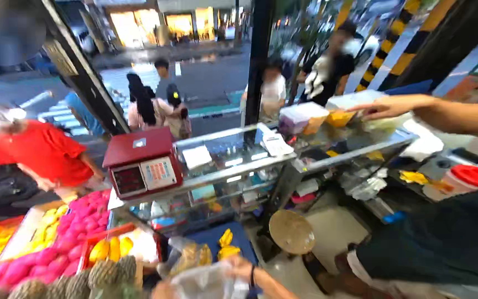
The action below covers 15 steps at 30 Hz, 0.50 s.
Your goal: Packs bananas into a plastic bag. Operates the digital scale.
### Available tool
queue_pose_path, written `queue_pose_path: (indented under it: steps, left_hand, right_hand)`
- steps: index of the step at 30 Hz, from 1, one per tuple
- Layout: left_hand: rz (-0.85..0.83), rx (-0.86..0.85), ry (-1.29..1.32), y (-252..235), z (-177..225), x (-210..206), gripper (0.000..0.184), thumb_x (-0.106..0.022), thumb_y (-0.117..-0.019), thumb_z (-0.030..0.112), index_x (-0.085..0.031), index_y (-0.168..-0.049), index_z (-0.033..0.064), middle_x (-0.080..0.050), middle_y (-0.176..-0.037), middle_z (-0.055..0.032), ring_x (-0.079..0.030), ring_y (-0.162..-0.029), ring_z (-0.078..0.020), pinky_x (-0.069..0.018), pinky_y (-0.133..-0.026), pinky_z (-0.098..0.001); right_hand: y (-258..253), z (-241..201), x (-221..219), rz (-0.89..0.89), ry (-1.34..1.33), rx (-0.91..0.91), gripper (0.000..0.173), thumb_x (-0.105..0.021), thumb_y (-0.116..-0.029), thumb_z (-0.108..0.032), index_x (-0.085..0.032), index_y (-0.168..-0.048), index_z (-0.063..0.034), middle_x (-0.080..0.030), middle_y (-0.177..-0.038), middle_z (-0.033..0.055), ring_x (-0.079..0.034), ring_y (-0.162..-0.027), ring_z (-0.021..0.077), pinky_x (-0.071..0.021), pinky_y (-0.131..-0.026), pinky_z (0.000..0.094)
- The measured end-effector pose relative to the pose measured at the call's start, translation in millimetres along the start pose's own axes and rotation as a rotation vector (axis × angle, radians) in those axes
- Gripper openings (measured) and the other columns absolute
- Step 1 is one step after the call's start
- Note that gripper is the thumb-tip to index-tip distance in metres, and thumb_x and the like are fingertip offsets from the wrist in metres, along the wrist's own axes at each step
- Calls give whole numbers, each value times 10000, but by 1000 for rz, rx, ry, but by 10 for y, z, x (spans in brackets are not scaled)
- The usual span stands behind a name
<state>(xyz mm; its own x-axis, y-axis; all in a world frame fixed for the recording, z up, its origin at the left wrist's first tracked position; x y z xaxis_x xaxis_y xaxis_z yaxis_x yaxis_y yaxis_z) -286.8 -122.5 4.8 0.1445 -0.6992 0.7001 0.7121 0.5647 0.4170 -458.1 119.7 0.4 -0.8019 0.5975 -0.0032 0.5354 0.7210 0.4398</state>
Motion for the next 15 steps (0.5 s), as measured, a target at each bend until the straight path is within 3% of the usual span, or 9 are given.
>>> queue_pose_path:
  steps: [2, 3, 6, 7, 8, 10, 11, 13, 15]
  left_hand:
    - [234, 121, -207, 139, 321, 568, 379, -624, -1003, 293, -680, -1245, 6, -678, -1142, -317, -655, -1070, -508, -504, -902, -703]
    - [390, 165, -288, 366, 516, 819, 347, -629, -997, 284, -687, -1254, 57, -659, -1163, -334, -632, -1095, -534, -484, -908, -716]
    - [953, -86, -302, 829, 657, 939, 274, -623, -935, 180, -725, -1140, 28, -571, -1105, -333, -545, -1064, -510, -431, -945, -614]
    - [950, -137, -280, 887, 453, 717, 273, -597, -928, 132, -701, -1131, -18, -567, -1148, -333, -549, -1093, -488, -456, -972, -570]
    - [813, -103, -272, 872, 121, 405, 273, -599, -934, 102, -685, -1147, -44, -590, -1202, -339, -584, -1136, -486, -492, -994, -573]
    - [329, 224, -164, 952, -831, -442, 300, -632, -968, 113, -665, -1235, -21, -637, -1252, -286, -618, -1192, -439, -504, -1015, -587]
    - [185, 394, -42, 1186, -1257, -828, 324, -642, -961, 91, -655, -1256, -43, -640, -1252, -298, -607, -1202, -446, -477, -1034, -597]
    - [143, 588, 97, 1641, -1686, -1202, 388, -643, -943, 28, -602, -1315, -71, -608, -1293, -324, -575, -1242, -463, -449, -1071, -601]
    - [138, 622, 170, 1981, -1808, -1461, 462, -618, -922, -30, -536, -1375, -79, -578, -1326, -339, -572, -1244, -463, -462, -1059, -598]
  right_hand:
    - [70, -666, 116, 114, 369, 323, 362, -669, -923, -52, -665, -1275, 32, -693, -1237, 186, -659, -1166, 240, -512, -1060, 391]
    - [159, -950, 127, 211, 500, 449, 364, -629, -922, -50, -679, -1278, 6, -684, -1234, 205, -654, -1166, 291, -515, -1054, 439]
    - [316, -1202, 118, 595, 700, 885, 323, -573, -923, -146, -740, -1189, -74, -680, -1011, 179, -671, -912, 288, -580, -802, 424]
    - [291, -973, 36, 553, 755, 954, 287, -553, -958, -193, -731, -1167, -110, -667, -973, 152, -654, -894, 267, -560, -803, 397]
    - [181, -604, -92, 356, 822, 917, 261, -556, -976, -176, -729, -1168, -135, -677, -982, 139, -665, -921, 274, -568, -848, 408]
    - [-102, 503, -367, -326, 936, 459, 343, -539, -1010, -73, -693, -1312, -117, -666, -1259, 191, -644, -1174, 361, -511, -1036, 527]
    - [-115, 1097, -464, -549, 931, 254, 359, -533, -1015, -73, -675, -1342, -113, -628, -1351, 188, -611, -1246, 364, -481, -1075, 539]
    - [-77, 1801, -610, -688, 758, 88, 348, -594, -982, -78, -683, -1319, -70, -636, -1340, 197, -601, -1262, 351, -455, -1110, 517]
    - [18, 2158, -737, -732, 508, -17, 317, -655, -972, -93, -687, -1272, 6, -679, -1270, 219, -636, -1220, 329, -454, -1118, 473]
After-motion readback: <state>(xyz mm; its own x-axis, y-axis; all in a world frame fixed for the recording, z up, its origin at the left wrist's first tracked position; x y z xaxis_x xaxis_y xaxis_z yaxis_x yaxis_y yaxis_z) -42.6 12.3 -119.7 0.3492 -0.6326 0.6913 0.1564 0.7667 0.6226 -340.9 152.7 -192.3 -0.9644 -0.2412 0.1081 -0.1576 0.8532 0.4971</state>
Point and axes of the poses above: each hand's wrist, its own y-axis away from the middle knuckle, its own x-axis out of the back of the hand, z = x × y, the point moved 6 cm from there along -y, towards the middle knuckle
